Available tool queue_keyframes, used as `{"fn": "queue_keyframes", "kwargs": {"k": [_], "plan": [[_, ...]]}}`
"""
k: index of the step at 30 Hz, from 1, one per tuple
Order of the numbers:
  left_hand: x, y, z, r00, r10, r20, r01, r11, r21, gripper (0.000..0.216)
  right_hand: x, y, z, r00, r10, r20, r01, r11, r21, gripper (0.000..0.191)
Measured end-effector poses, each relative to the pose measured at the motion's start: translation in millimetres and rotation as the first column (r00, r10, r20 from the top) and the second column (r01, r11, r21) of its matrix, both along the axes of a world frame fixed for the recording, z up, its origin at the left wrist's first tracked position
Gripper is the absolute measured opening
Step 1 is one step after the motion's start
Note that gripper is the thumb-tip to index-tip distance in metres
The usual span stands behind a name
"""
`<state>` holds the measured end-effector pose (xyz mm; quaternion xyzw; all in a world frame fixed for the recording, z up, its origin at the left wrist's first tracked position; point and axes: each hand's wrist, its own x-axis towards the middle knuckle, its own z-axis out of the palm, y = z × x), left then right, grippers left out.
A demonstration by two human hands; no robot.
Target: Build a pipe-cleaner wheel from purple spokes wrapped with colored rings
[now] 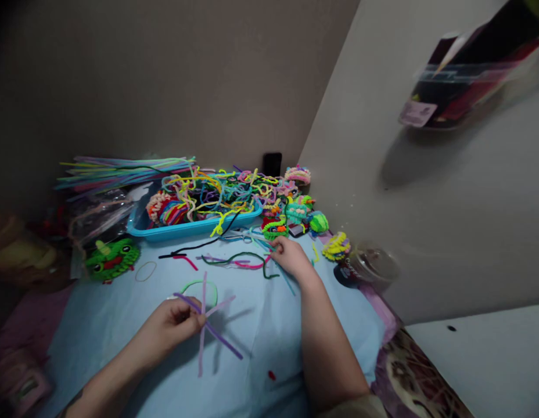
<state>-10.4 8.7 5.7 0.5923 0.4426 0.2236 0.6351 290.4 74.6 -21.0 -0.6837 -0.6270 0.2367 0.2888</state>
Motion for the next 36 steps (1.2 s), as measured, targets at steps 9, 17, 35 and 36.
{"fn": "queue_keyframes", "kwargs": {"k": [9,17,35,36], "plan": [[0,-1,-1.0,1.000,-0.001,0.000,0.001,1.000,0.013,0.030,9,4,0.7,0.970,-0.227,0.090,0.209,0.963,0.170,0.015],[1,-1,0.0,1.000,0.007,-0.002,-0.007,1.000,0.017,0.029,-8,0,7.5,0.973,-0.069,0.221,0.075,0.997,-0.018,0.020],[0,0,-4.2,1.000,0.001,-0.016,0.000,1.000,0.023,0.030,-45,10,-7.9,0.873,0.043,0.486,-0.056,0.998,0.012,0.042],[0,0,-4.4,1.000,0.005,-0.016,-0.005,1.000,0.021,0.030,-45,10,-8.0,0.871,0.045,0.490,-0.057,0.998,0.011,0.042]]}}
